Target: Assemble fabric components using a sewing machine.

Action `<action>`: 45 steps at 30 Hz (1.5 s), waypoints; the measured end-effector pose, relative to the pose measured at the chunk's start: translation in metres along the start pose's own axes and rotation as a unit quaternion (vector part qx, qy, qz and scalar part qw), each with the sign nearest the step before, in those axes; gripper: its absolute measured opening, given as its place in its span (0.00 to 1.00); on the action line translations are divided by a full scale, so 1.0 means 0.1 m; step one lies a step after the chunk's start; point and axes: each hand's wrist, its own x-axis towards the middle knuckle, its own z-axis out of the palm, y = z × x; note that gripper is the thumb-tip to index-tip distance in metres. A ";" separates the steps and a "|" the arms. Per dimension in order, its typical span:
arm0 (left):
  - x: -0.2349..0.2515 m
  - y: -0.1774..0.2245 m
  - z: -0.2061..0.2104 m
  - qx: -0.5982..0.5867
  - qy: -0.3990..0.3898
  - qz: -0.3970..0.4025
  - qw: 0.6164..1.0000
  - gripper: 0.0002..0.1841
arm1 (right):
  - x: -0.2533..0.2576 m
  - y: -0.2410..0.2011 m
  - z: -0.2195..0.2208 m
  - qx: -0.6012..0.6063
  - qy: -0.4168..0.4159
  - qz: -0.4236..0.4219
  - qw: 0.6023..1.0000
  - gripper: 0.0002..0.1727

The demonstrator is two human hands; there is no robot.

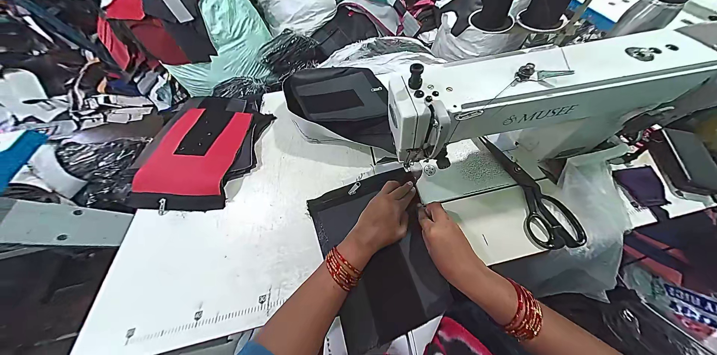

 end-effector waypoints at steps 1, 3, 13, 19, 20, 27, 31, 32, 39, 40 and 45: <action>-0.03 0.01 0.02 0.015 0.011 -0.006 1.000 0.25 | 0.00 0.00 0.00 -0.002 0.001 -0.002 1.000 0.14; -0.06 0.07 -0.01 0.028 -0.011 -0.032 0.999 0.26 | 0.01 0.00 0.01 -0.001 0.005 -0.002 1.000 0.15; -0.02 0.03 0.00 0.004 -0.026 -0.029 0.999 0.27 | 0.06 0.01 0.00 0.003 0.010 -0.005 1.000 0.14; 0.09 -0.09 -0.02 -0.021 -0.029 -0.023 0.999 0.27 | 0.21 0.02 -0.02 0.004 -0.031 0.018 0.999 0.16; 0.09 -0.10 0.00 -0.024 -0.019 -0.023 0.999 0.26 | 0.22 0.03 -0.02 0.005 -0.032 0.017 0.999 0.16; 0.15 -0.14 -0.02 -0.031 -0.012 -0.040 0.999 0.25 | 0.29 0.06 0.01 0.004 -0.017 0.014 1.000 0.16; 0.20 -0.19 -0.01 -0.027 -0.010 -0.043 0.999 0.24 | 0.36 0.08 0.00 0.017 -0.022 0.018 0.999 0.16; 0.20 -0.20 -0.01 -0.027 -0.009 -0.044 0.999 0.24 | 0.37 0.08 0.00 0.020 -0.023 0.018 0.999 0.16; 0.26 -0.27 -0.05 -0.032 -0.027 -0.044 0.998 0.21 | 0.48 0.06 -0.07 0.039 -0.082 0.050 0.995 0.17; 0.27 -0.28 -0.06 -0.033 -0.035 -0.044 0.998 0.21 | 0.48 0.06 -0.07 0.038 -0.083 0.051 0.995 0.16; 0.26 -0.27 -0.03 -0.004 -0.042 -0.041 0.998 0.19 | 0.48 0.09 -0.07 0.056 -0.083 0.050 0.994 0.17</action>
